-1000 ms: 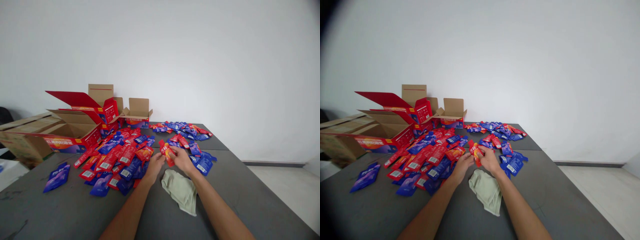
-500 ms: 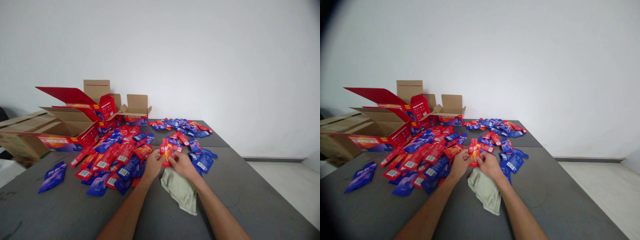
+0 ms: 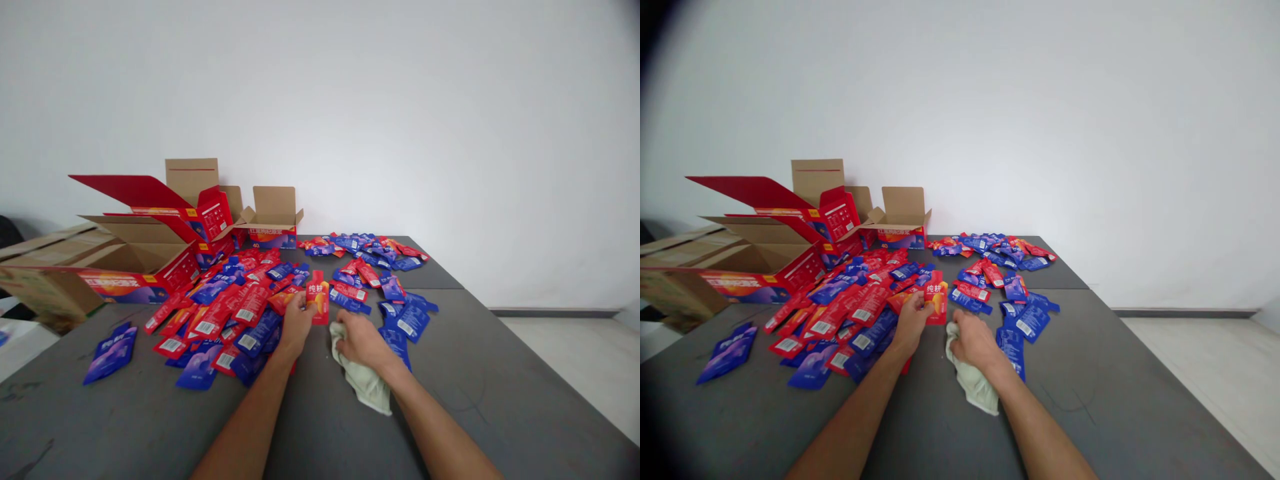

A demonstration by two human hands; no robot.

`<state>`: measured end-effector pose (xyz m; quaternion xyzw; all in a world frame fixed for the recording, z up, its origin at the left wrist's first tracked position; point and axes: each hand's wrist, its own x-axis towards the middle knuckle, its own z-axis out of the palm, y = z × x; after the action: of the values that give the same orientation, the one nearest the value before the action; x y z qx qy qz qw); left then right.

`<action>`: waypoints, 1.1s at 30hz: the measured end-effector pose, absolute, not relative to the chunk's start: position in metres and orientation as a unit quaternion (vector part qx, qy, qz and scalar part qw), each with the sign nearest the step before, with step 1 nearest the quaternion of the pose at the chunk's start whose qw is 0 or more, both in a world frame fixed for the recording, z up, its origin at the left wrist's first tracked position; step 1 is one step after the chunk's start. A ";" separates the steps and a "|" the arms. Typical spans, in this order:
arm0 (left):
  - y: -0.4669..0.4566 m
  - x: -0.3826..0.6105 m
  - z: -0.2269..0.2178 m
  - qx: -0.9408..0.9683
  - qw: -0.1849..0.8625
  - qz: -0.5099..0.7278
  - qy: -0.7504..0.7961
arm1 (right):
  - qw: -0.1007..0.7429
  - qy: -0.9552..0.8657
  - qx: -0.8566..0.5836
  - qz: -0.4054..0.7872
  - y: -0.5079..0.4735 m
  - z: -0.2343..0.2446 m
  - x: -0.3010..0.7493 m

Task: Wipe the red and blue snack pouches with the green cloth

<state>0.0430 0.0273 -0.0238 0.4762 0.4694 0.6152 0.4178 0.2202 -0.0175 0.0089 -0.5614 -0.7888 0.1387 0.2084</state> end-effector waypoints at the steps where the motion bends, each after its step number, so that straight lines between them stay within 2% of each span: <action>1: 0.028 0.043 -0.025 0.468 0.426 0.617 0.467 | 0.238 -0.769 -0.579 0.130 -0.015 0.012 0.220; 4: 0.025 0.045 -0.024 0.467 0.484 0.605 0.426 | 0.342 -0.723 -0.590 0.112 -0.010 0.017 0.219; 7: 0.019 0.050 -0.017 0.484 0.539 0.586 0.364 | 0.410 -0.750 -0.508 0.107 -0.010 0.014 0.214; 12: 0.010 0.057 -0.006 0.500 0.587 0.556 0.310 | 0.427 -0.790 -0.427 0.107 -0.010 -0.001 0.203; 19: -0.001 0.063 0.000 0.531 0.625 0.492 0.292 | 0.495 -0.726 -0.476 0.046 0.005 0.000 0.221; 22: -0.004 0.066 0.002 0.531 0.630 0.485 0.293 | 0.495 -0.717 -0.490 0.030 0.008 0.001 0.226; 25: -0.001 0.066 -0.002 0.525 0.623 0.493 0.304 | 0.460 -0.744 -0.484 0.027 0.005 0.000 0.221; 33: 0.011 0.060 -0.014 0.486 0.574 0.577 0.317 | 0.403 -0.797 -0.445 0.060 -0.006 -0.011 0.202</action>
<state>0.0596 0.0112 -0.0144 0.4862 0.3171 0.5771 0.5744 0.2020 -0.0062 -0.0112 -0.4451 -0.7974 0.0599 0.4031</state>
